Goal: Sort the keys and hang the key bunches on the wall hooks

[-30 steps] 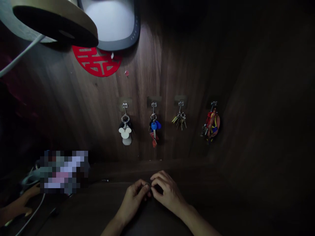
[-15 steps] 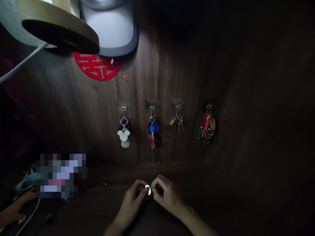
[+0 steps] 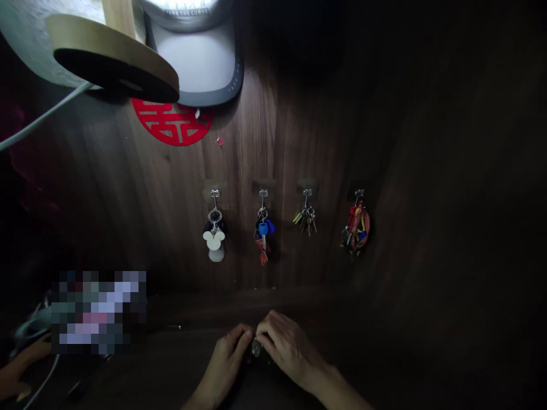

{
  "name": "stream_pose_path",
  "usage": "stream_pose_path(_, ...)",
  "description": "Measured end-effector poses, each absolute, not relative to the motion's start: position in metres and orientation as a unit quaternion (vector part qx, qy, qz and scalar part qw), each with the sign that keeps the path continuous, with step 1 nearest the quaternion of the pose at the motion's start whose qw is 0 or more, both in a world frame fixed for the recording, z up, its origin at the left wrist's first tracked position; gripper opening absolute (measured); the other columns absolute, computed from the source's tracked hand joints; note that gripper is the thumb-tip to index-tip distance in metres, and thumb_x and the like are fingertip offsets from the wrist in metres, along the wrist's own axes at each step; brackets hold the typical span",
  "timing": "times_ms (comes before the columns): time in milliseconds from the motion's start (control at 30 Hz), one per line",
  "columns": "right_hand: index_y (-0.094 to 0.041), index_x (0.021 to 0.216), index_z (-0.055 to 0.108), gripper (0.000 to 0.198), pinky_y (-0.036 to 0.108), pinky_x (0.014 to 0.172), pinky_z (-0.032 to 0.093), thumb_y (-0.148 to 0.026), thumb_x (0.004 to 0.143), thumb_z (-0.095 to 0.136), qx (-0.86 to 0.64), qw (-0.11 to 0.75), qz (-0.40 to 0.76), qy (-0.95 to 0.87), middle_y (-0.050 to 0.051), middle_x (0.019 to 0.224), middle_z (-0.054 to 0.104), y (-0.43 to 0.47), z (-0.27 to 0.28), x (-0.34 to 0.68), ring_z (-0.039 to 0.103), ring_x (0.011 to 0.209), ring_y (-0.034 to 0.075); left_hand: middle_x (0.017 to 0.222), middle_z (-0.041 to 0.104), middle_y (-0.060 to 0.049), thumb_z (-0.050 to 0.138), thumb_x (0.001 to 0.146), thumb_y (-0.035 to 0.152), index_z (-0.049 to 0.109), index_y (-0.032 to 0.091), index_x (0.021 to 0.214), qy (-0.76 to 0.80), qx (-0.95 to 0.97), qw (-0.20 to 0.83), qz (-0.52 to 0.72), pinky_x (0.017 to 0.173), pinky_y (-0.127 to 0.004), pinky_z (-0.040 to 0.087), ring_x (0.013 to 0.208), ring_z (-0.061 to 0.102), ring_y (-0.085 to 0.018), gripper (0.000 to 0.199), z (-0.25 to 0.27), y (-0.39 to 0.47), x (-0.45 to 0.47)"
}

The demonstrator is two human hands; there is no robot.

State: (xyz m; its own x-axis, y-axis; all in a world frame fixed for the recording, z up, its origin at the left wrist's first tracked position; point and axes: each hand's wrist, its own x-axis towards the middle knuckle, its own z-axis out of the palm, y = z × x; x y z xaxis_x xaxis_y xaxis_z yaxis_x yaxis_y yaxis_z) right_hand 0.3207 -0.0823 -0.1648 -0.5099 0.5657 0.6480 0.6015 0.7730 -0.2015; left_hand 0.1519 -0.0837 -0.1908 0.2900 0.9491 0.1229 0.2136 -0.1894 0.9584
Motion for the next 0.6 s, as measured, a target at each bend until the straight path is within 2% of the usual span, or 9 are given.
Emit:
stream_pose_path(133, -0.024, 0.08, 0.052, 0.022, 0.026, 0.062, 0.045, -0.024, 0.095, 0.036, -0.358, 0.404, 0.006, -0.842, 0.001, 0.071, 0.06, -0.078, -0.154, 0.326, 0.058, 0.065, 0.016, 0.072, 0.063, -0.001, 0.043, 0.082, 0.063, 0.062, 0.019, 0.079, 0.438, 0.66, 0.455, 0.407, 0.068, -0.024, 0.044, 0.067, 0.055, -0.015, 0.048, -0.192, -0.083, 0.151)
stream_pose_path(267, -0.025, 0.082, 0.051, 0.019, 0.025, 0.061, 0.046, -0.03, 0.094, 0.038, -0.421, 0.488, 0.027, -0.764, 0.001, 0.071, 0.06, -0.062, -0.129, 0.347, 0.06, 0.064, 0.016, 0.072, 0.063, -0.001, 0.048, 0.08, 0.063, 0.061, 0.018, 0.083, 0.438, 0.636, 0.483, 0.413, 0.064, -0.024, 0.044, 0.063, 0.056, -0.014, 0.047, -0.196, -0.081, 0.153)
stream_pose_path(500, -0.022, 0.082, 0.052, 0.025, 0.027, 0.061, 0.045, -0.045, 0.088, 0.042, -0.474, 0.63, -0.077, -0.611, 0.001, 0.07, 0.058, -0.025, -0.035, 0.405, 0.056, 0.064, 0.016, 0.068, 0.059, 0.001, 0.052, 0.078, 0.062, 0.059, 0.019, 0.086, 0.44, 0.618, 0.501, 0.416, 0.061, -0.023, 0.042, 0.061, 0.053, -0.013, 0.045, -0.202, -0.08, 0.154)
stream_pose_path(600, -0.021, 0.08, 0.053, 0.025, 0.028, 0.061, 0.043, -0.044, 0.085, 0.046, -0.471, 0.632, -0.1, -0.607, 0.0, 0.068, 0.057, -0.004, 0.0, 0.421, 0.055, 0.063, 0.016, 0.068, 0.059, 0.001, 0.051, 0.078, 0.062, 0.059, 0.019, 0.086, 0.438, 0.622, 0.5, 0.414, 0.06, -0.023, 0.042, 0.061, 0.053, -0.013, 0.045, -0.203, -0.08, 0.153)
